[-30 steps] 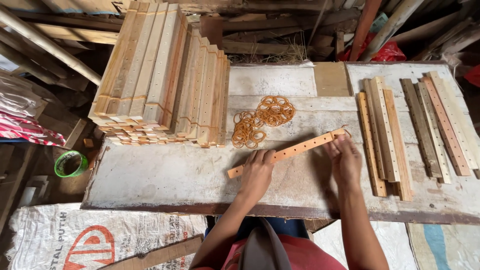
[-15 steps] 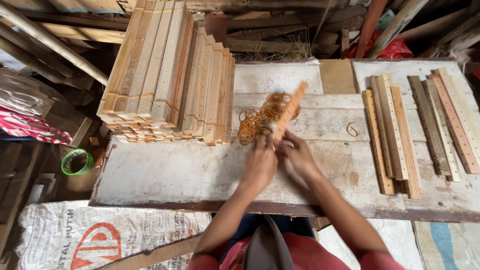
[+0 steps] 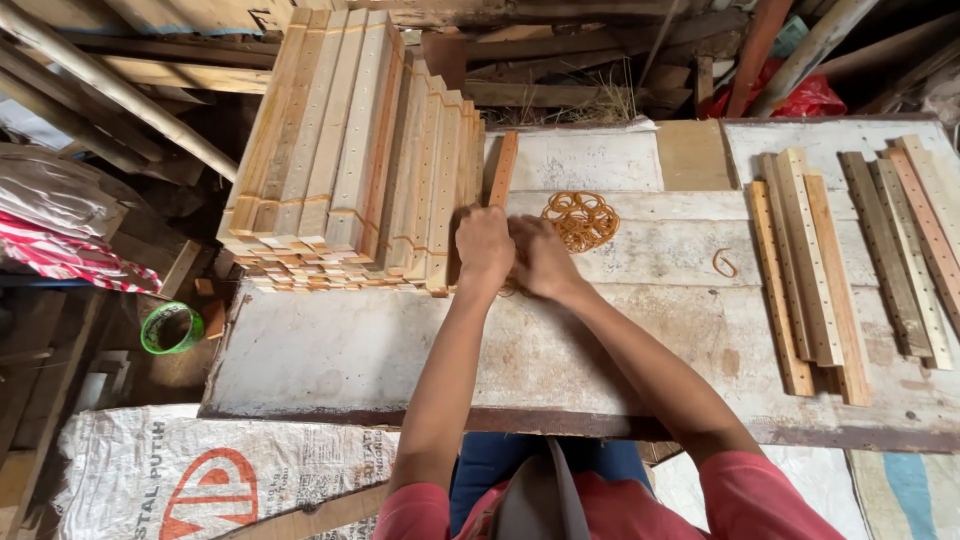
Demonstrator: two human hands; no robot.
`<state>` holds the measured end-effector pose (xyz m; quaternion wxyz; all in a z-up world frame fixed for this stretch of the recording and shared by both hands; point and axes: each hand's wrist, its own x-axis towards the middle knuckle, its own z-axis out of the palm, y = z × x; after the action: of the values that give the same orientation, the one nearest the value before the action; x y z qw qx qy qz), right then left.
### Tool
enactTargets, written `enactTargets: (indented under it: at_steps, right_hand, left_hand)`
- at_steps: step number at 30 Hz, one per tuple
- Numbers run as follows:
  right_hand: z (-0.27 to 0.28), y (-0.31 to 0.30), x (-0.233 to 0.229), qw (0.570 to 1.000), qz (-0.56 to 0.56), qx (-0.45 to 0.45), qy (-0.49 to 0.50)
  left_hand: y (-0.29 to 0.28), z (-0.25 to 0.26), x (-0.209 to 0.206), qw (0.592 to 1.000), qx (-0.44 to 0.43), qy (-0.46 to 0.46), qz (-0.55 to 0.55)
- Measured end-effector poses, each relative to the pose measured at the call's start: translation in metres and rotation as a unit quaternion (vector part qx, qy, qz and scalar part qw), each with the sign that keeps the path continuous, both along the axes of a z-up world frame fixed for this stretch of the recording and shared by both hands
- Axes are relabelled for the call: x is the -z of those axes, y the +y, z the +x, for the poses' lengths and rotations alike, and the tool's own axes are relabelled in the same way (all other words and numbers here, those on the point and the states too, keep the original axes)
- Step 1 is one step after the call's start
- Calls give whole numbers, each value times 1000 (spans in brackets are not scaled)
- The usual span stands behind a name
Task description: Wrapping rubber bands around wooden slats to secure them or prepare them for further assembly.
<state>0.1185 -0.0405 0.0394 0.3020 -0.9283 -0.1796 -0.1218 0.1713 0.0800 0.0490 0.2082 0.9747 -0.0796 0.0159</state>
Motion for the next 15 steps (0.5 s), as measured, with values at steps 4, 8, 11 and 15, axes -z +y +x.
enactTargets:
  at_steps: [4,8,11,15]
  right_hand:
    - [-5,8,32,989,-145,-40,-19]
    - [17,-7,72,981,-145,-11,-127]
    - [11,-22,61,973,-142,58,-173]
    - [0,-54,39,955,-212,132,-157]
  left_hand:
    - [-12,0,7,997,-14,-59,42]
    - [-28,-8,18,988,-43,-117,92]
    - [-39,-22,21,971,-60,-166,159]
    - [-50,-11,73,925,-122,-265,243]
